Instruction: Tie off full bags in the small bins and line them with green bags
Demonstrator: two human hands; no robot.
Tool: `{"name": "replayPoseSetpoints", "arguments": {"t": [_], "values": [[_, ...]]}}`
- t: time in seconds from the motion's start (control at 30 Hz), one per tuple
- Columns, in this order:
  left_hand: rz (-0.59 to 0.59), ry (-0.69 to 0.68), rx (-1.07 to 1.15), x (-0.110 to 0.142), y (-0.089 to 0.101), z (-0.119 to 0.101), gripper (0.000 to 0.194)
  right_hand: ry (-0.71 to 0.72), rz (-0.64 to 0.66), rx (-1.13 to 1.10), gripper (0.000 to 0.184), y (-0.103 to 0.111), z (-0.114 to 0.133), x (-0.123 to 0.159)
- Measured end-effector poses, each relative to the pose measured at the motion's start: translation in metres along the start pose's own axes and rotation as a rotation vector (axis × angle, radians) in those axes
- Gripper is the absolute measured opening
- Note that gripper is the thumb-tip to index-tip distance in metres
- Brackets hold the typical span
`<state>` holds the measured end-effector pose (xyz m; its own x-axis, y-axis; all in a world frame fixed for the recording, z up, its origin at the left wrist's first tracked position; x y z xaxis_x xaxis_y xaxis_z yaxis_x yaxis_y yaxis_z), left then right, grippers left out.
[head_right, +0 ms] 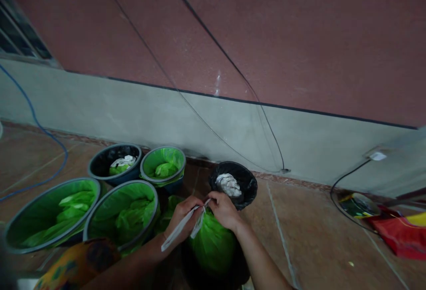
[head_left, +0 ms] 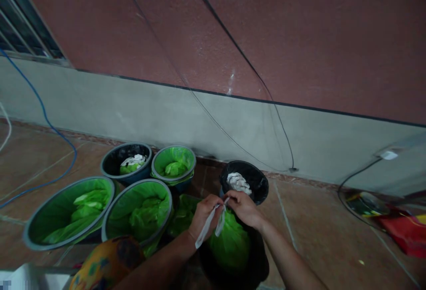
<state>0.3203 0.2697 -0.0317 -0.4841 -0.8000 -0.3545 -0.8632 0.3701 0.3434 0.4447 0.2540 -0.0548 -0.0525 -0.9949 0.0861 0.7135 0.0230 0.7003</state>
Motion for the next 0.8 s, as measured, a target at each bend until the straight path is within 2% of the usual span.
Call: {"name": "replayPoseSetpoints", "arguments": {"t": [0.13,0.23,0.33,0.4,0.47,0.53,0.57,0.63,0.67,0.7,0.8], "values": [[0.004,0.018,-0.020,-0.001,-0.002,0.003,0.018,-0.034,-0.173,0.463,0.027,0.019,0.012,0.007],[0.017,0.014,-0.027,-0.004,-0.004,0.002,0.017,-0.067,-0.220,0.652,0.029,0.027,0.019,0.008],[0.025,0.015,-0.050,-0.003,-0.006,0.001,0.017,-0.153,-0.245,0.734,0.031,0.042,0.012,0.008],[0.029,0.017,-0.078,0.000,-0.006,0.001,0.017,-0.265,-0.290,0.757,0.034,0.062,-0.001,0.012],[0.022,0.027,-0.097,0.002,-0.004,0.002,0.017,-0.375,-0.389,0.768,0.039,0.088,-0.013,0.021],[-0.004,0.053,-0.095,0.003,0.000,0.006,0.015,-0.410,-0.471,0.741,0.050,0.104,-0.020,0.030],[-0.021,0.071,-0.089,0.002,0.002,0.007,0.015,-0.400,-0.475,0.702,0.052,0.105,-0.021,0.033],[-0.046,0.099,-0.077,0.001,0.004,0.010,0.015,-0.338,-0.368,0.544,0.040,0.089,-0.024,0.032],[-0.052,0.106,-0.073,0.001,0.004,0.011,0.015,-0.310,-0.285,0.434,0.030,0.073,-0.024,0.031],[-0.052,0.106,-0.069,0.000,0.003,0.011,0.016,-0.292,-0.208,0.319,0.029,0.057,-0.024,0.029],[-0.029,0.072,-0.058,0.002,-0.005,0.007,0.016,-0.281,-0.116,0.000,0.049,0.016,-0.020,0.024]]}}
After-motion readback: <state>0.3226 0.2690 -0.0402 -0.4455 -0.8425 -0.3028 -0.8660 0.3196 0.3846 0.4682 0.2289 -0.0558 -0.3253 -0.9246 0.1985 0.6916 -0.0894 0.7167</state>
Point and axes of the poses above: each hand's wrist, its own x-axis away from the middle knuckle, its own y-axis out of the back of the hand, z = x × y, the point moved 9 cm from there along -x, towards the middle knuckle, and after that the axes turned 3 degrees about -z, right-handed, at the moved point
